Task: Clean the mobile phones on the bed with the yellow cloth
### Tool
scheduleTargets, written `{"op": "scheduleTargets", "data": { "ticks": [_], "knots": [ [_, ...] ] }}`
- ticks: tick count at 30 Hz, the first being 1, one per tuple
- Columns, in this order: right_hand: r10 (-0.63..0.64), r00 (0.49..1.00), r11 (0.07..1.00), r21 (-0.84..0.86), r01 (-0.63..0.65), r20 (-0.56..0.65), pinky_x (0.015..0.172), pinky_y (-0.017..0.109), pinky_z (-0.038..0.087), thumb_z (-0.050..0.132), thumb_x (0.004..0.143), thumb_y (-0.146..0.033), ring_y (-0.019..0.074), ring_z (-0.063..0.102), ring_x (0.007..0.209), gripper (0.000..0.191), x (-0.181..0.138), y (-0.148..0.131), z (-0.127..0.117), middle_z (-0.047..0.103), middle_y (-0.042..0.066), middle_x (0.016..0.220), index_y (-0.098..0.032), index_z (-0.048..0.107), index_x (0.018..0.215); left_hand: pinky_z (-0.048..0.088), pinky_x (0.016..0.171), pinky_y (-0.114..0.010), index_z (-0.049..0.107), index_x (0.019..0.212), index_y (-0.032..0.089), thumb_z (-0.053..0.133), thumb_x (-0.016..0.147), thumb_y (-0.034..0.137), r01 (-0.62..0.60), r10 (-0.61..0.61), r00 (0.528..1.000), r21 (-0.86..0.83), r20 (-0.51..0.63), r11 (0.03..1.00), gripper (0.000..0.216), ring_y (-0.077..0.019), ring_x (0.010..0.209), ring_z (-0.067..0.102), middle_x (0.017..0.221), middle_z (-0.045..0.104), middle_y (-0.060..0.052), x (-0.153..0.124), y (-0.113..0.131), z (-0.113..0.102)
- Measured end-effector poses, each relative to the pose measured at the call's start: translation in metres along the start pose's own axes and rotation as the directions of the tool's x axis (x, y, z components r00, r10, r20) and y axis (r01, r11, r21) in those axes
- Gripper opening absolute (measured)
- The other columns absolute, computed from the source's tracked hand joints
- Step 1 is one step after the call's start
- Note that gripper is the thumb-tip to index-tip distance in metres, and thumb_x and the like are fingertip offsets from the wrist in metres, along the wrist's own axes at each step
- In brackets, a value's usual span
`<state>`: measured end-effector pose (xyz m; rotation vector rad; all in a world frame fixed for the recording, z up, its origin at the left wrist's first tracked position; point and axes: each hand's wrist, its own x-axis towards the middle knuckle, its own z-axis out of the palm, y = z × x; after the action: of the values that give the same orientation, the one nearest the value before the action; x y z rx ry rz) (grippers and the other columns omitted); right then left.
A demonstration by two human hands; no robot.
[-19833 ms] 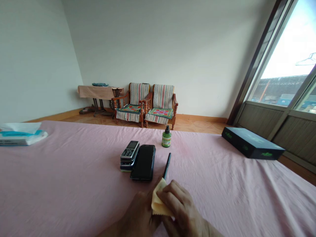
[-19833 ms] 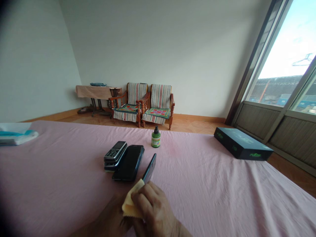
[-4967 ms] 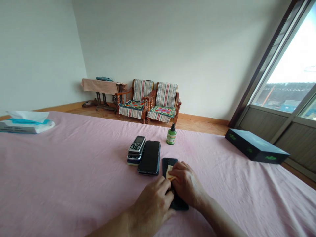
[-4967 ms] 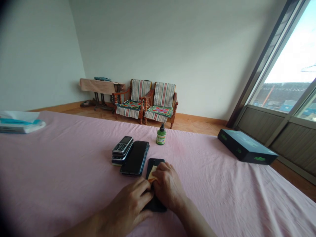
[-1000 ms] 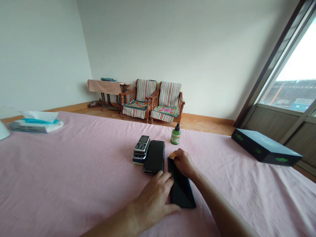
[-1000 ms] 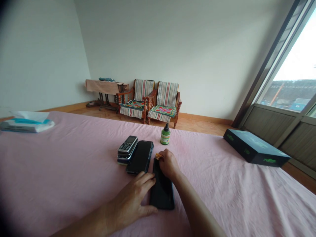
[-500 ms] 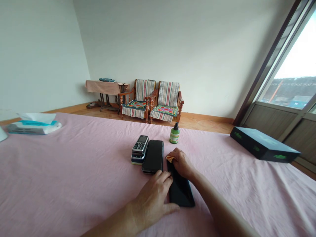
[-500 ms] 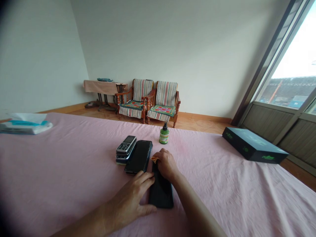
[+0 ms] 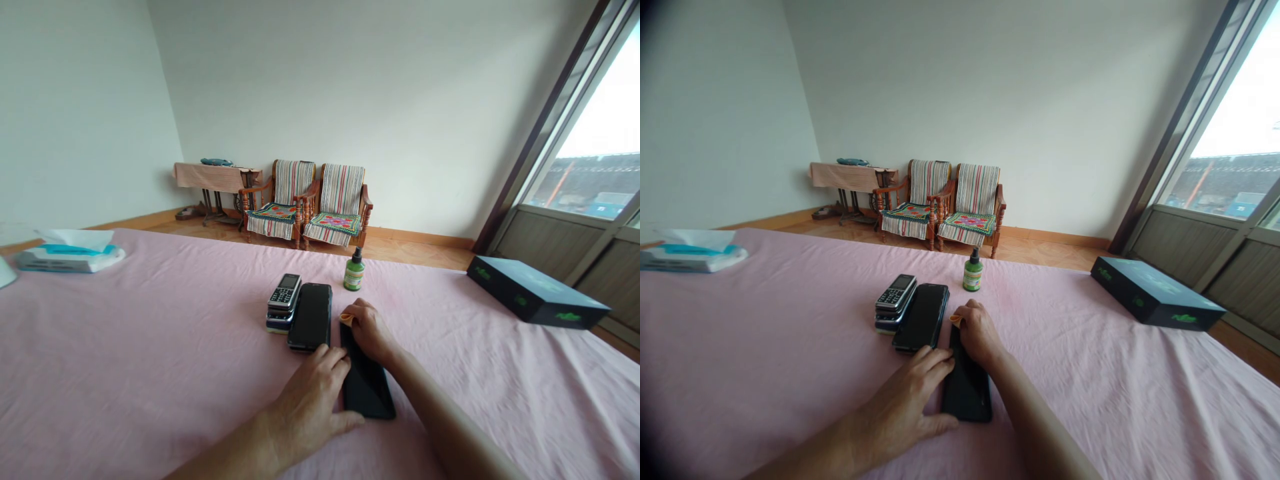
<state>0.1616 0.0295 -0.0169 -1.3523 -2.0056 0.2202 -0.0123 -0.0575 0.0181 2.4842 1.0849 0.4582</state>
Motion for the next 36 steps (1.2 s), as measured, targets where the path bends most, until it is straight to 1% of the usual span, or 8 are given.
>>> {"op": "scheduleTargets", "data": {
  "ticks": [4, 9, 13, 19, 23, 28, 32, 36],
  "knots": [
    [-0.009, 1.0, 1.0, 0.009, 0.009, 0.03, 0.068, 0.025, 0.037, 0.044, 0.07, 0.005, 0.0152, 0.051, 0.073, 0.031, -0.002, -0.001, -0.002, 0.054, 0.003, 0.073, -0.017, 0.067, 0.071, 0.038, 0.102, -0.046, 0.059, 0.118, 0.017, 0.079, 0.068, 0.037, -0.007, 0.007, 1.0, 0.0, -0.011, 1.0, 0.059, -0.0309, 0.114, 0.049, 0.123, 0.058, -0.01, 0.001, -0.001, 0.001],
    [-0.019, 0.998, 0.999, 0.027, 0.018, 0.055, 0.066, 0.024, 0.036, 0.044, 0.069, 0.005, 0.0141, 0.05, 0.07, 0.029, -0.008, -0.006, -0.005, 0.052, 0.002, 0.071, -0.017, 0.063, 0.064, 0.034, 0.105, -0.047, 0.058, 0.121, 0.017, 0.078, 0.068, 0.039, -0.01, 0.01, 1.0, -0.007, -0.013, 1.0, 0.061, -0.0307, 0.116, 0.048, 0.125, 0.057, -0.009, 0.0, -0.002, 0.002],
    [-0.017, 0.998, 0.999, 0.051, 0.014, 0.061, 0.063, 0.023, 0.036, 0.045, 0.068, 0.005, 0.0132, 0.051, 0.068, 0.028, -0.016, -0.01, -0.006, 0.053, 0.002, 0.071, -0.016, 0.063, 0.064, 0.038, 0.102, -0.045, 0.059, 0.119, 0.018, 0.08, 0.066, 0.039, -0.017, 0.016, 0.999, -0.021, -0.037, 1.0, 0.06, -0.0295, 0.112, 0.049, 0.12, 0.058, -0.008, 0.0, -0.003, 0.004],
    [-0.012, 0.996, 0.996, 0.087, 0.004, 0.088, 0.06, 0.021, 0.036, 0.046, 0.066, 0.007, 0.0118, 0.052, 0.066, 0.028, -0.046, -0.018, -0.019, 0.055, 0.001, 0.072, -0.016, 0.063, 0.063, 0.042, 0.097, -0.041, 0.059, 0.117, 0.019, 0.081, 0.066, 0.034, -0.037, 0.036, 0.999, -0.04, -0.034, 0.998, 0.058, -0.0269, 0.107, 0.051, 0.115, 0.059, -0.006, 0.001, -0.003, 0.002],
    [-0.025, 0.995, 0.996, 0.091, 0.017, 0.095, 0.061, 0.022, 0.037, 0.045, 0.066, 0.008, 0.0122, 0.051, 0.068, 0.033, -0.06, -0.019, -0.029, 0.054, 0.001, 0.073, -0.017, 0.066, 0.065, 0.04, 0.1, -0.04, 0.059, 0.118, 0.018, 0.081, 0.065, 0.032, -0.034, 0.033, 0.999, -0.03, -0.023, 0.999, 0.058, -0.0272, 0.11, 0.05, 0.119, 0.059, -0.006, 0.001, 0.0, -0.001],
    [-0.003, 1.0, 0.998, -0.065, 0.003, 0.002, 0.068, 0.027, 0.038, 0.043, 0.073, 0.007, 0.0172, 0.05, 0.077, 0.035, -0.043, -0.001, -0.029, 0.054, 0.005, 0.077, -0.017, 0.068, 0.072, 0.037, 0.104, -0.042, 0.059, 0.12, 0.013, 0.08, 0.067, 0.034, -0.018, 0.019, 1.0, 0.024, -0.014, 1.0, 0.061, -0.0299, 0.116, 0.048, 0.127, 0.056, -0.011, 0.001, 0.0, 0.0],
    [0.009, 1.0, 0.997, -0.074, -0.01, -0.018, 0.069, 0.029, 0.038, 0.043, 0.079, 0.002, 0.0182, 0.05, 0.076, 0.032, -0.026, 0.014, -0.025, 0.053, 0.006, 0.077, -0.016, 0.069, 0.072, 0.038, 0.104, -0.044, 0.059, 0.12, 0.013, 0.08, 0.066, 0.033, -0.026, 0.027, 0.999, 0.042, -0.022, 0.999, 0.061, -0.0305, 0.117, 0.049, 0.129, 0.056, -0.012, 0.002, 0.0, 0.001],
    [0.003, 1.0, 0.998, -0.067, -0.005, -0.02, 0.07, 0.03, 0.039, 0.045, 0.082, -0.002, 0.019, 0.051, 0.079, 0.029, -0.032, 0.012, -0.027, 0.054, 0.006, 0.079, -0.016, 0.07, 0.077, 0.038, 0.104, -0.043, 0.059, 0.12, 0.013, 0.081, 0.066, 0.035, -0.026, 0.027, 0.999, 0.033, -0.028, 0.999, 0.062, -0.0299, 0.117, 0.049, 0.128, 0.056, -0.012, 0.001, -0.001, 0.002]
  ]
}}
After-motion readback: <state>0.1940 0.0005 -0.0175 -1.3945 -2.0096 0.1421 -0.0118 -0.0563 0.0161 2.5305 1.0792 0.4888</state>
